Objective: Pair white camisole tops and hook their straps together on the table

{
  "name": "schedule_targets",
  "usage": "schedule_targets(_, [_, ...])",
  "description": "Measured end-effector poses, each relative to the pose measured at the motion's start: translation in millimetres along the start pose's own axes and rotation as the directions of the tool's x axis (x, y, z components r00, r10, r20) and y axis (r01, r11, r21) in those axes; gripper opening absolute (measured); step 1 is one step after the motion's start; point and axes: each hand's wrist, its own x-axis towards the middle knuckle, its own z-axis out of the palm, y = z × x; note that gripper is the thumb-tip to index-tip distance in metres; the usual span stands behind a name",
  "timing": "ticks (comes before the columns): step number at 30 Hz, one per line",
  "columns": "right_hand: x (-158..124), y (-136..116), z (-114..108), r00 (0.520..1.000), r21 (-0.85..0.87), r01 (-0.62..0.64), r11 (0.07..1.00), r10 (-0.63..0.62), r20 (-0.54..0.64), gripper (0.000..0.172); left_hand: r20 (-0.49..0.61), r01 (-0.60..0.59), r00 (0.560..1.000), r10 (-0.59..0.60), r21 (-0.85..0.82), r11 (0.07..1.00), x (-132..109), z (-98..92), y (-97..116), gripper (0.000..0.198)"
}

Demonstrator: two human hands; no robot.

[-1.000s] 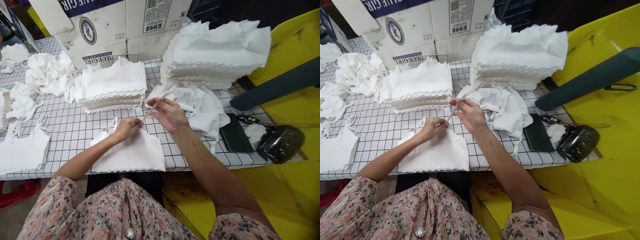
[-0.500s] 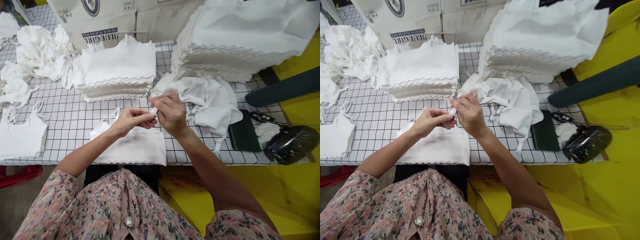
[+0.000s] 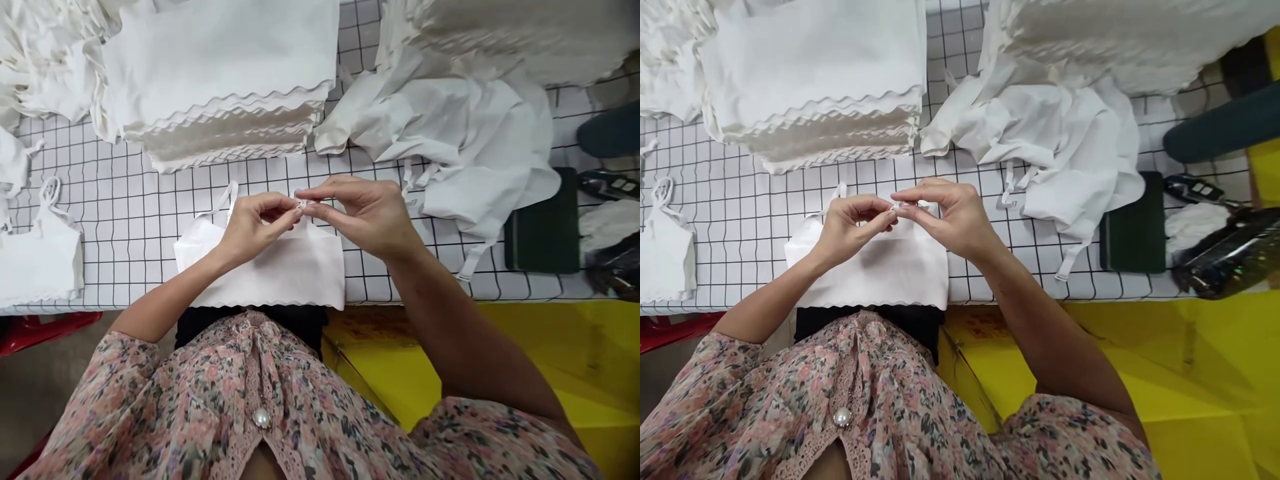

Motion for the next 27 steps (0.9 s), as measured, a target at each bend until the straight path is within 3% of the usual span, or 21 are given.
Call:
schedule_targets(3, [-1.5,-5.3,-0.5,0.996,-0.160,0.091,0.983,-0.086,0.038,0.010,0.021,-0.134,0.991,0.133,0.243,0.961,-1.6,-2.1,-1.1,0.017])
schedule_targets(6, [-3.9,-7.0,-3.0,0.985,-0.293,0.163,0.942,-0.140,0.096,0.011,0.097,-0.210,0.977,0.187,0.380,0.901,-3.5,-3.9,-0.6,0.017])
schedule_targets(11, [-15.5,0.5,-4.8,0.987,-0.339,0.158,0.927,-0.138,0.082,0.015,0.133,-0.194,0.981,0.143,0.582,0.790,-18.0,-0.8,-12.4,0.006])
schedule_targets(13, [-22.4,5.3,-4.0,0.989,-0.302,0.141,0.943,-0.123,0.079,0.013,0.121,-0.140,0.989,0.079,0.664,0.735,-26.4,3.9,-21.1,0.015])
schedule_targets(16, [-33.0,13.0,0.1,0.992,-0.274,0.111,0.955,-0.090,0.087,0.015,0.095,-0.086,0.995,0.027,0.698,0.711,-35.7,13.7,-31.4,0.018])
schedule_targets(20, [-44.3,23.1,8.1,0.993,-0.296,0.120,0.948,-0.108,0.058,0.016,0.074,-0.069,0.997,0.027,0.652,0.755,-39.7,23.6,-35.5,0.011])
schedule_targets(27, [-51.7,28.9,8.2,0.991,-0.367,0.110,0.924,-0.073,0.113,0.020,0.078,-0.082,0.996,0.043,0.621,0.780,-38.9,26.1,-41.7,0.012])
